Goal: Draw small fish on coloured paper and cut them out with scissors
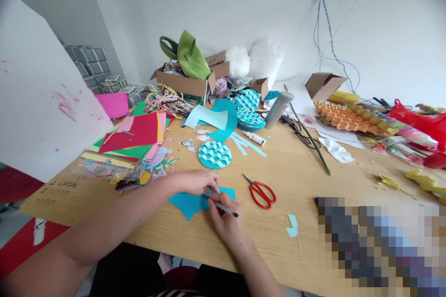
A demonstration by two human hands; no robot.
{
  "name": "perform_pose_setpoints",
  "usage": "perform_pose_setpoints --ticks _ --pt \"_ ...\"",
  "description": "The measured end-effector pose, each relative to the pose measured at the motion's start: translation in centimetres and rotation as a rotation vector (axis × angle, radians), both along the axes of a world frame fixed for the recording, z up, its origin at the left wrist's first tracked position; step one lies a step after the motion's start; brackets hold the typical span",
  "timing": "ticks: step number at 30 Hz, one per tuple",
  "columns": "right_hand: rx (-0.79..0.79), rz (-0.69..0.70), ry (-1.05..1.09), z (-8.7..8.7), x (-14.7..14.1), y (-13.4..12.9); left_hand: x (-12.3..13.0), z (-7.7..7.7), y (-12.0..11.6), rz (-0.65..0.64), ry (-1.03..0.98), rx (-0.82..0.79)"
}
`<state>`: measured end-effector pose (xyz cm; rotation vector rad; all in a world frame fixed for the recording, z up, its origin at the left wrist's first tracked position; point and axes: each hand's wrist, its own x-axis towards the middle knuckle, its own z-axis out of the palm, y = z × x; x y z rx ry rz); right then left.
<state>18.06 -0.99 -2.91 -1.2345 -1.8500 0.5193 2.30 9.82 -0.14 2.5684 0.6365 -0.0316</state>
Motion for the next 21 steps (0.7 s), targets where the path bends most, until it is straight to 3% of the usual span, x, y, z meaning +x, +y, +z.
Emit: perform_pose_setpoints --ticks 11,21 --pt "0.104 0.018 -0.033 -0.62 -0.22 0.3 0.08 0.17 -0.26 0.003 -0.005 0.016" --pt "0.063 -0.066 -0.071 -0.44 -0.02 0.01 -0.16 0.06 -0.53 0.017 -0.032 0.027"
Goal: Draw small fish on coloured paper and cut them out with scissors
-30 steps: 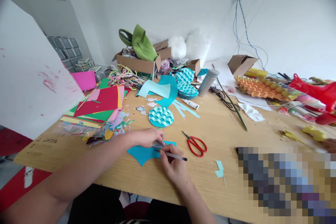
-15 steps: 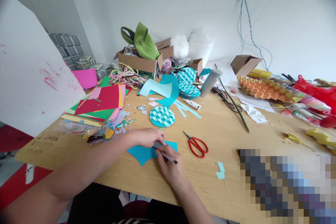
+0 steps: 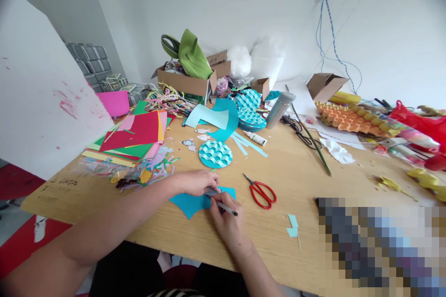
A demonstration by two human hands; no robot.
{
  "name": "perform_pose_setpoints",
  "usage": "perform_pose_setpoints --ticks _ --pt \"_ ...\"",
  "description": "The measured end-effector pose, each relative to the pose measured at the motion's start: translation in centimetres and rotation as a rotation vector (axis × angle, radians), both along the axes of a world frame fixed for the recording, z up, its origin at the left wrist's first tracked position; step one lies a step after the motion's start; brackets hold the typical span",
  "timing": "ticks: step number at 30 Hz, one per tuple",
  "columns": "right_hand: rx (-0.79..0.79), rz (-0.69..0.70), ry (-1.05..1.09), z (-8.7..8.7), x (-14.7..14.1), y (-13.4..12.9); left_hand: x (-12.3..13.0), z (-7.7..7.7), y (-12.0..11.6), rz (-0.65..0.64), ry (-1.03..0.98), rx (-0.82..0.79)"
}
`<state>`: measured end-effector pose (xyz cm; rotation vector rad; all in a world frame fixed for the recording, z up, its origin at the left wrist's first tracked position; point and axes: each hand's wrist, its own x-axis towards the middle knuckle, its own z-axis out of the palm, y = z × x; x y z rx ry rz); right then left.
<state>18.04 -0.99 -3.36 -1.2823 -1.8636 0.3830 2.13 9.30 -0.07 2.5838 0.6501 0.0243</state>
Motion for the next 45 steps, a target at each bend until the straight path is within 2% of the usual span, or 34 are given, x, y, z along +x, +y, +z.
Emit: perform_pose_setpoints --ticks 8,14,23,31,45 --pt "0.082 0.037 -0.027 0.0 -0.1 -0.2 0.2 -0.9 -0.1 0.025 -0.054 0.015" --pt "0.097 0.035 -0.034 -0.3 0.1 -0.4 0.1 -0.8 -0.4 0.034 -0.07 0.016" --pt "0.014 -0.038 0.041 -0.7 0.5 -0.3 0.0 -0.4 -0.6 0.043 -0.087 -0.002" --pt "-0.143 -0.098 0.177 -0.1 0.4 -0.1 0.1 -0.4 -0.8 0.072 -0.085 -0.012" --pt "-0.245 -0.142 0.235 0.3 0.9 0.3 0.0 -0.1 -1.1 0.07 -0.093 0.003"
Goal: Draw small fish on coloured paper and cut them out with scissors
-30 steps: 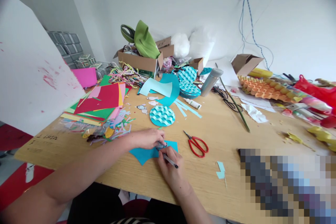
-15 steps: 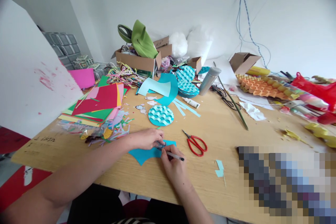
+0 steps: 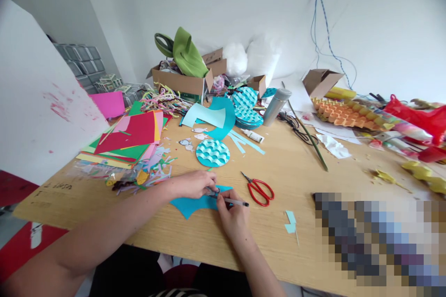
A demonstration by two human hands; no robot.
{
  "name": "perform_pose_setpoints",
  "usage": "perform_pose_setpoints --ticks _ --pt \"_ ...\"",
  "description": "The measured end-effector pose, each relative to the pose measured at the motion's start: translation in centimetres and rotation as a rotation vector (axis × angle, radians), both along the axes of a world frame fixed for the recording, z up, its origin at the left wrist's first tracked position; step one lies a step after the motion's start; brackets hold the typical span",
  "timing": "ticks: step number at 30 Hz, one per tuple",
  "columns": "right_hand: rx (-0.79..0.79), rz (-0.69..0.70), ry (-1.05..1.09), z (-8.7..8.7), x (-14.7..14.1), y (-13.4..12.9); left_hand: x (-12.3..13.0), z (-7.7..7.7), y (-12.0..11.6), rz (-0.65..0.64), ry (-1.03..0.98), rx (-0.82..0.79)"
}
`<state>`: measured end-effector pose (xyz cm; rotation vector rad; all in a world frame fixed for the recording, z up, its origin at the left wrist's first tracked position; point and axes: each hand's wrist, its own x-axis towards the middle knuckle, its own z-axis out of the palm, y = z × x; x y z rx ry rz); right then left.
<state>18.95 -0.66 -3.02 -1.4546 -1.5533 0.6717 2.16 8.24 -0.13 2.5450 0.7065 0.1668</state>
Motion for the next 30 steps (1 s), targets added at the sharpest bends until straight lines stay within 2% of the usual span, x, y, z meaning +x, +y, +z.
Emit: perform_pose_setpoints --ticks 15,30 --pt "0.006 -0.085 0.03 -0.61 0.63 0.06 -0.01 0.18 -0.16 0.013 0.017 0.011" --pt "0.002 -0.145 0.046 -0.25 0.67 0.17 0.01 0.38 -0.23 0.01 0.032 0.01"
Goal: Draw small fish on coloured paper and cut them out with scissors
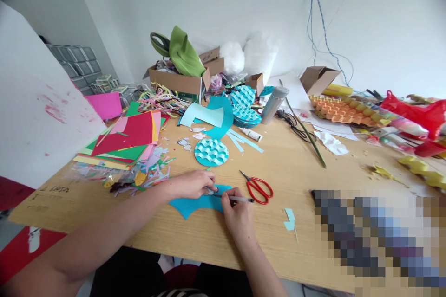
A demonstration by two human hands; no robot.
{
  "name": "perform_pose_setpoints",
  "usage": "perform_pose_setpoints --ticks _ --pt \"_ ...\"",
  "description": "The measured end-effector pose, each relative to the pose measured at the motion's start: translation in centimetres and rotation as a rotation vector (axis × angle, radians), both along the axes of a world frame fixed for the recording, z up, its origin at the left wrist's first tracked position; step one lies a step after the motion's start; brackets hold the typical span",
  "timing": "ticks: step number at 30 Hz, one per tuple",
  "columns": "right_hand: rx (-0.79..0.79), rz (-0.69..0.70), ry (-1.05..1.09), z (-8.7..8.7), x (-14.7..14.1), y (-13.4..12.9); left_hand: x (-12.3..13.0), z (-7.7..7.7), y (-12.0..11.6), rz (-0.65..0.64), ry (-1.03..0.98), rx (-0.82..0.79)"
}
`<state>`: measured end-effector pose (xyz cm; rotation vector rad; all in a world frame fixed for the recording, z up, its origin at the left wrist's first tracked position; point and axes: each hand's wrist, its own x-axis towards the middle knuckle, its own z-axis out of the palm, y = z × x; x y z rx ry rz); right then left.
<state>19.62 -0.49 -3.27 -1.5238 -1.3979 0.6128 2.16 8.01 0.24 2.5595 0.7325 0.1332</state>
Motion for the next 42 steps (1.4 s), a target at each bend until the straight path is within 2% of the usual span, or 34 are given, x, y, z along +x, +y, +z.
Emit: perform_pose_setpoints --ticks 8,13,16,20,24,28,31,33,35,37,40,42 --pt "0.008 -0.011 0.005 0.2 0.0 0.1 0.0 0.2 -0.1 0.008 0.027 0.004" --pt "0.071 -0.122 0.124 0.0 0.2 -0.3 0.0 0.2 -0.2 0.007 0.051 0.027" --pt "0.104 -0.07 0.156 -0.3 0.3 -0.2 0.1 0.3 -0.6 0.014 0.075 0.066" --pt "0.154 0.057 -0.122 -0.9 0.6 0.4 0.6 0.5 -1.7 0.051 0.115 0.15" --pt "0.174 0.062 -0.368 -1.3 0.8 0.8 1.1 0.5 -3.0 0.114 0.157 0.225" --pt "0.147 0.108 -0.472 -1.4 1.0 0.7 2.0 0.5 -4.8 0.219 0.189 0.276" --pt "0.135 0.133 -0.498 -1.3 1.2 0.7 3.6 -0.1 -6.7 0.343 0.214 0.295" --pt "0.132 0.135 -0.493 -1.2 1.3 0.8 4.9 -0.9 -8.1 0.443 0.229 0.304" --pt "0.124 0.144 -0.475 -1.1 1.4 0.9 6.2 -2.1 -9.1 0.602 0.236 0.417" --pt "0.103 0.16 -0.452 -0.9 1.5 1.0 7.0 -3.5 -9.9 0.701 0.202 0.515" --pt "0.056 0.18 -0.397 -0.3 1.8 1.1 7.5 -4.9 -10.5 0.777 0.125 0.561" --pt "0.03 0.21 -0.326 0.6 1.8 1.2 7.5 -5.3 -10.7 0.799 0.098 0.574"
